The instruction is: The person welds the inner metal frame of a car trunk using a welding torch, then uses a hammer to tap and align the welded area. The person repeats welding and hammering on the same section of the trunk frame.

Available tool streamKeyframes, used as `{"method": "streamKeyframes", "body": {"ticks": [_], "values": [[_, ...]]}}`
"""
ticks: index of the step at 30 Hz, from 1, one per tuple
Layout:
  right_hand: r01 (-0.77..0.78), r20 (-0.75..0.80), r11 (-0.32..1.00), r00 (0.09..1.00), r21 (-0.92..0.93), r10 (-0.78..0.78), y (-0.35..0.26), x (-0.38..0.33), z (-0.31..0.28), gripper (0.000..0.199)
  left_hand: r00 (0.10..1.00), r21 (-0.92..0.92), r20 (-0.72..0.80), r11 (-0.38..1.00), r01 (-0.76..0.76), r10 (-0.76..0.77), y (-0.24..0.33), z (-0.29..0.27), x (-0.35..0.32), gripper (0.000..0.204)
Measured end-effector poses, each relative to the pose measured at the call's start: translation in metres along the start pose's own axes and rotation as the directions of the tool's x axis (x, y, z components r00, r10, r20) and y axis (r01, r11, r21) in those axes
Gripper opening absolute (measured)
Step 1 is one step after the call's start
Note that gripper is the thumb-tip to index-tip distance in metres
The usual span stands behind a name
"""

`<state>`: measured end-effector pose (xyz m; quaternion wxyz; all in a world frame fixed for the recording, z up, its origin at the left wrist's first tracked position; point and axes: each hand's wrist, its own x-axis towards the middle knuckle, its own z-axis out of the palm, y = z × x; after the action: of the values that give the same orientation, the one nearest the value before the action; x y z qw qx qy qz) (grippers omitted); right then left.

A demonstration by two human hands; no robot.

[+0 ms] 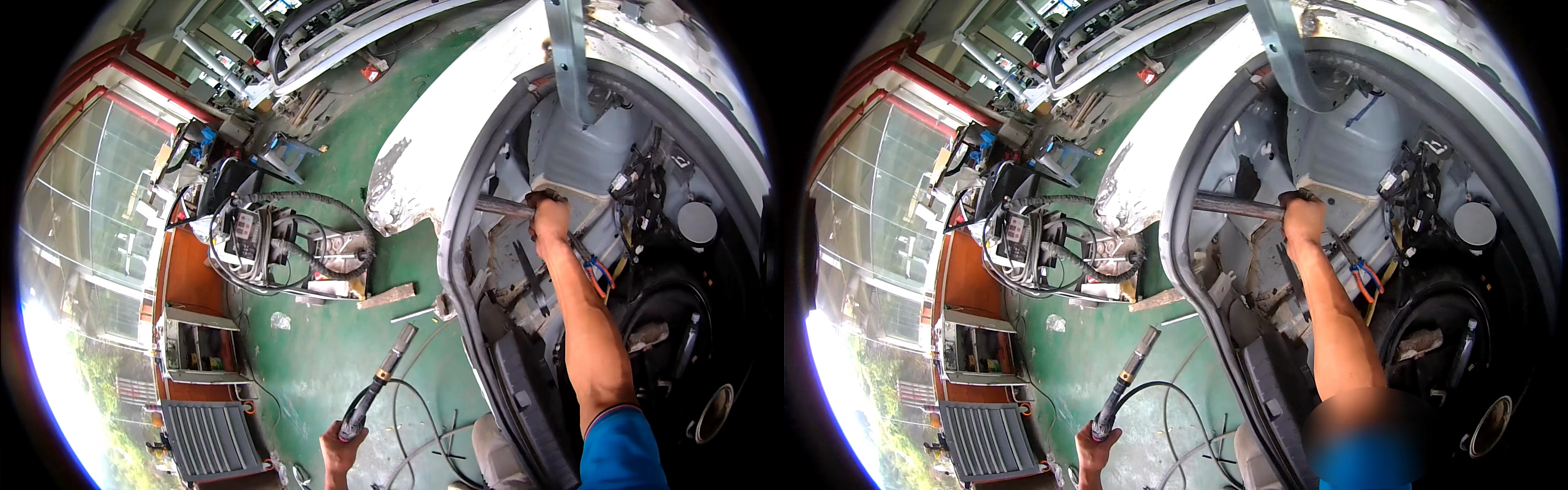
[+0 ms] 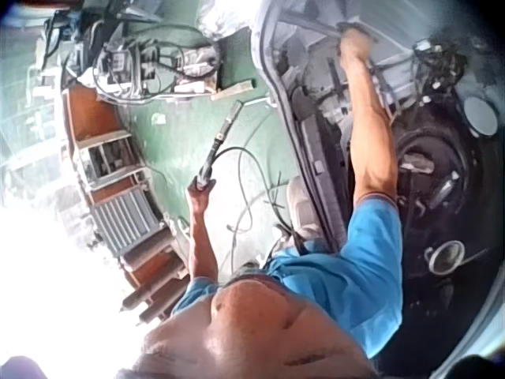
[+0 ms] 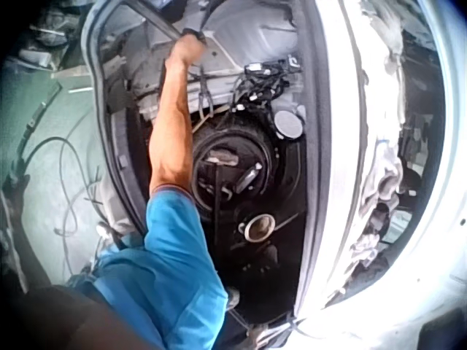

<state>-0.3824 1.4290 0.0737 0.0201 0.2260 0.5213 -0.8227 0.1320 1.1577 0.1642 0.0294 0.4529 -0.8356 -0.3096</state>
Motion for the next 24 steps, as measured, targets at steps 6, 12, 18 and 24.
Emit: {"method": "streamKeyframes", "body": {"ticks": [6, 12, 18, 24], "values": [[-0.004, 0.007, 1.0, 1.0, -0.013, 0.004, -0.001, -0.008, 0.002, 0.007, 0.998, -0.162, -0.046, 0.985, -0.053, 0.046, 0.003, -0.006, -0.002, 0.028], [0.022, 0.04, 1.0, 0.999, -0.02, -0.022, 0.001, -0.008, 0.001, 0.006, 0.995, -0.115, -0.031, 0.989, -0.095, 0.092, 0.066, -0.039, -0.018, 0.045], [0.019, 0.011, 0.999, 1.0, -0.036, -0.019, 0.002, -0.006, 0.002, 0.008, 0.913, 0.178, 0.372, 0.952, -0.249, 0.169, 0.087, -0.089, -0.016, 0.049], [-0.004, -0.022, 1.0, 1.0, -0.031, 0.003, -0.002, -0.005, 0.0, 0.008, 0.853, 0.085, 0.41, 0.918, -0.388, 0.323, 0.112, -0.084, -0.022, 0.047]]}}
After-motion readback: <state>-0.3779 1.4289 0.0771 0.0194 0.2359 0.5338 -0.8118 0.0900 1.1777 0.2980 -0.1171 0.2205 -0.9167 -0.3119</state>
